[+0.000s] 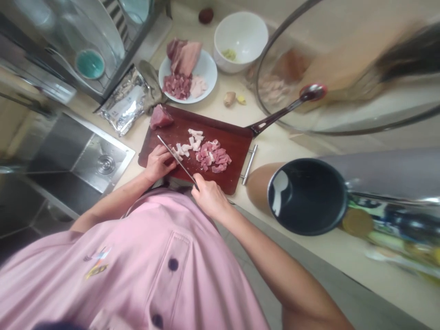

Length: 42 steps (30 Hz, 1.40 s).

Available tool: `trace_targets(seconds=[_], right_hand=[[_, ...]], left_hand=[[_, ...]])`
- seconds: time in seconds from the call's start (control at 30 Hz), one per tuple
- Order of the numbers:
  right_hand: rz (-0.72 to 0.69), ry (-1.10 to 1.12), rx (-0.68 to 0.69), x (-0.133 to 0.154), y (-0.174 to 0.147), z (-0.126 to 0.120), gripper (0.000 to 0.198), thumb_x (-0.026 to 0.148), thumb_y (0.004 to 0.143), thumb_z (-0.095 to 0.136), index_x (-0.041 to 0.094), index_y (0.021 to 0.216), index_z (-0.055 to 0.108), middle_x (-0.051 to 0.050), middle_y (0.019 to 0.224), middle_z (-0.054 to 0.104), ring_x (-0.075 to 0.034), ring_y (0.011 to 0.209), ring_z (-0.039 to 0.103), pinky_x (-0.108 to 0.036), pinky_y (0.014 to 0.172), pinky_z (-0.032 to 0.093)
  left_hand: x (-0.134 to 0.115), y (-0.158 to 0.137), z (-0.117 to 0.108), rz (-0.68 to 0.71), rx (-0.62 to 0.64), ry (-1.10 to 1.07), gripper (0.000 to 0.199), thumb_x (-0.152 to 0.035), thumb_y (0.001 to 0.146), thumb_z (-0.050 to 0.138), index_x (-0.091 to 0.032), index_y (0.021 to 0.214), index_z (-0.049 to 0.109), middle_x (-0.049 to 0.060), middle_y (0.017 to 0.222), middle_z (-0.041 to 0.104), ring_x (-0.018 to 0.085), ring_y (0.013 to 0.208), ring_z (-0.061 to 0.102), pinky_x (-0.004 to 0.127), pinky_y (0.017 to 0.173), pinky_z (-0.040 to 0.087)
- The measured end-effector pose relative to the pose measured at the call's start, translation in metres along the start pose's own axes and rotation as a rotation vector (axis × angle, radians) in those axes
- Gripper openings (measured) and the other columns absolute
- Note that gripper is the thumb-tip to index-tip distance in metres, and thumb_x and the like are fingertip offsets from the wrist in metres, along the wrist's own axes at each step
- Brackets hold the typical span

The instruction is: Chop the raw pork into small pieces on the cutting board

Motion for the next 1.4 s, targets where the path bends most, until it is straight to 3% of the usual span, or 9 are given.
trace_targets(seconds=[0.17, 0.37, 0.57, 0.67, 0.83, 0.97, 1.1, 1.27, 1.4], right_hand=[[-0.075, 0.000, -0.063, 0.028, 0.036, -0.009, 0.036, 0.025, 0.088, 0.040, 0.016, 0.121, 0.053, -0.011, 0.085, 0.071, -0.025, 0.076, 0.066, -0.029, 0.065, 0.040], [0.002, -0.001, -0.018, 0.004, 0.016, 0.007, 0.038, 0.027, 0.089, 0.039, 0.017, 0.123, 0.053, -0.010, 0.080, 0.071, -0.025, 0.074, 0.067, -0.029, 0.064, 0.040], [-0.059, 0.100, -0.083, 0.012, 0.029, -0.012, 0.035, 0.024, 0.087, 0.042, 0.016, 0.118, 0.057, -0.011, 0.089, 0.072, -0.024, 0.081, 0.066, -0.028, 0.069, 0.042], [-0.009, 0.111, -0.117, 0.004, 0.018, -0.019, 0.039, 0.026, 0.088, 0.041, 0.016, 0.122, 0.055, -0.011, 0.088, 0.072, -0.024, 0.079, 0.066, -0.028, 0.069, 0.043], [-0.008, 0.029, -0.055, -0.001, -0.014, -0.006, 0.040, 0.027, 0.088, 0.040, 0.018, 0.125, 0.053, -0.007, 0.079, 0.071, -0.023, 0.071, 0.066, -0.028, 0.065, 0.041], [-0.028, 0.041, -0.018, -0.006, -0.024, 0.000, 0.035, 0.027, 0.088, 0.041, 0.020, 0.119, 0.054, -0.005, 0.075, 0.069, -0.021, 0.069, 0.065, -0.026, 0.062, 0.039], [-0.018, 0.073, 0.035, -0.001, -0.006, 0.002, 0.031, 0.025, 0.088, 0.040, 0.020, 0.114, 0.055, -0.005, 0.075, 0.069, -0.021, 0.069, 0.065, -0.026, 0.062, 0.039], [-0.069, 0.035, -0.049, 0.025, 0.033, -0.007, 0.033, 0.023, 0.088, 0.040, 0.018, 0.116, 0.054, -0.009, 0.081, 0.071, -0.023, 0.075, 0.066, -0.026, 0.063, 0.039], [-0.085, 0.067, 0.000, 0.014, 0.025, -0.001, 0.030, 0.024, 0.088, 0.041, 0.019, 0.115, 0.055, -0.009, 0.085, 0.071, -0.022, 0.078, 0.067, -0.026, 0.065, 0.040]], left_hand=[[0.002, 0.001, -0.003, -0.019, -0.014, 0.010, 0.016, -0.031, 0.085, 0.057, -0.018, 0.081, 0.066, 0.006, 0.089, 0.061, 0.019, 0.086, 0.051, 0.032, 0.079, 0.048], [0.002, -0.002, 0.000, -0.004, -0.054, 0.038, 0.015, -0.029, 0.086, 0.056, -0.018, 0.080, 0.064, 0.006, 0.086, 0.060, 0.018, 0.083, 0.051, 0.032, 0.077, 0.047], [0.001, -0.002, -0.006, -0.015, -0.058, -0.034, 0.016, -0.033, 0.087, 0.056, -0.018, 0.085, 0.063, 0.006, 0.089, 0.061, 0.018, 0.087, 0.053, 0.035, 0.080, 0.048], [-0.001, -0.006, -0.013, 0.014, -0.103, -0.072, 0.014, -0.030, 0.086, 0.056, -0.018, 0.089, 0.063, 0.006, 0.093, 0.063, 0.018, 0.089, 0.055, 0.037, 0.085, 0.048], [-0.001, -0.009, -0.005, 0.043, -0.031, -0.032, 0.016, -0.030, 0.086, 0.055, -0.019, 0.089, 0.066, 0.007, 0.093, 0.064, 0.019, 0.089, 0.055, 0.038, 0.083, 0.048], [0.000, -0.007, -0.004, 0.019, -0.050, 0.015, 0.016, -0.031, 0.085, 0.056, -0.019, 0.087, 0.067, 0.007, 0.091, 0.063, 0.020, 0.087, 0.054, 0.036, 0.082, 0.049], [-0.003, -0.004, -0.005, 0.023, -0.064, 0.004, 0.015, -0.030, 0.085, 0.057, -0.019, 0.084, 0.066, 0.005, 0.085, 0.063, 0.017, 0.082, 0.054, 0.032, 0.078, 0.049], [0.001, -0.002, -0.007, -0.006, -0.069, 0.028, 0.014, -0.030, 0.083, 0.058, -0.019, 0.081, 0.067, 0.006, 0.086, 0.062, 0.019, 0.086, 0.054, 0.033, 0.077, 0.049], [0.003, -0.003, -0.008, -0.030, -0.106, 0.051, 0.014, -0.030, 0.084, 0.058, -0.019, 0.080, 0.066, 0.005, 0.083, 0.061, 0.018, 0.083, 0.053, 0.031, 0.076, 0.049]])
Point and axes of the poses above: each hand's wrist, its own y-axis towards the middle knuckle, its own z-axis out of the palm, x = y × z, the point moved 9 cm from there along y, towards the middle knuckle
